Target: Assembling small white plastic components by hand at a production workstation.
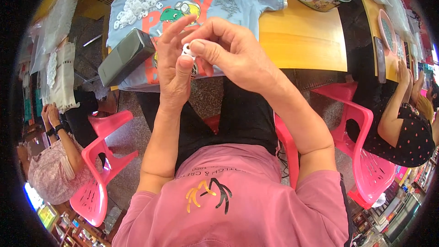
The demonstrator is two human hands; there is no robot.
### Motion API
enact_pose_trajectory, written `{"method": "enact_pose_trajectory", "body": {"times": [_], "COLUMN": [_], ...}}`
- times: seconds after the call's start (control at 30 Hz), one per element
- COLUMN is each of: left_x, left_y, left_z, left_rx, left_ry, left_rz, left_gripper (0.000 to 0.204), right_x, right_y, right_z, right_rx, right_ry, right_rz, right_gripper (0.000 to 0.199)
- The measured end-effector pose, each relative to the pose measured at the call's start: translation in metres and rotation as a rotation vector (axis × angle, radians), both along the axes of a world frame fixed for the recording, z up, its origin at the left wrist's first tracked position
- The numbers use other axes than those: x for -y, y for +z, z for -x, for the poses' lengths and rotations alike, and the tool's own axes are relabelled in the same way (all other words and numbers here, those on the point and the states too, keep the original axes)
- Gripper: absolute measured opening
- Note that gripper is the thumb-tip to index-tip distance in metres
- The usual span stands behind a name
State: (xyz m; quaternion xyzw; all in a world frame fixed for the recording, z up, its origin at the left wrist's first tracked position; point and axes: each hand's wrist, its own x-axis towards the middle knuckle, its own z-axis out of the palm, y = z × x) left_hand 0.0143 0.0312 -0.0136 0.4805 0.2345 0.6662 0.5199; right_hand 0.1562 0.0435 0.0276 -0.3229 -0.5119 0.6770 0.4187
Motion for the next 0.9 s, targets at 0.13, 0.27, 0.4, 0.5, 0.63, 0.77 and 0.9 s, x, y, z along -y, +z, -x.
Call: {"method": "enact_pose_trajectory", "body": {"times": [0.13, 0.27, 0.4, 0.5, 0.63, 0.77, 0.9], "left_x": [0.003, 0.006, 0.006, 0.006, 0.004, 0.006, 0.002], "left_y": [0.002, -0.006, -0.004, -0.004, -0.009, -0.001, 0.001], "left_z": [0.011, 0.018, 0.020, 0.017, 0.016, 0.023, 0.020], "left_rx": [-0.016, -0.087, -0.128, -0.116, -0.156, -0.086, 0.127], "left_ry": [-0.181, -0.231, -0.197, -0.150, -0.119, -0.211, -0.243], "left_rz": [0.095, 0.118, 0.118, 0.132, 0.076, 0.223, 0.312], "left_gripper": [0.054, 0.048, 0.047, 0.050, 0.047, 0.044, 0.050], "right_x": [0.004, 0.006, 0.007, 0.008, 0.010, 0.012, -0.004], "right_y": [-0.008, -0.006, -0.006, -0.007, -0.009, -0.010, -0.002], "right_z": [0.005, 0.007, 0.010, 0.015, 0.012, 0.020, 0.020], "right_rx": [-0.057, -0.085, -0.117, -0.145, -0.154, -0.165, -0.066], "right_ry": [-0.010, -0.022, -0.045, -0.086, -0.062, -0.119, -0.084], "right_rz": [0.033, 0.088, 0.120, 0.116, 0.082, 0.131, 0.176], "right_gripper": [0.021, 0.020, 0.017, 0.016, 0.013, 0.013, 0.017]}}
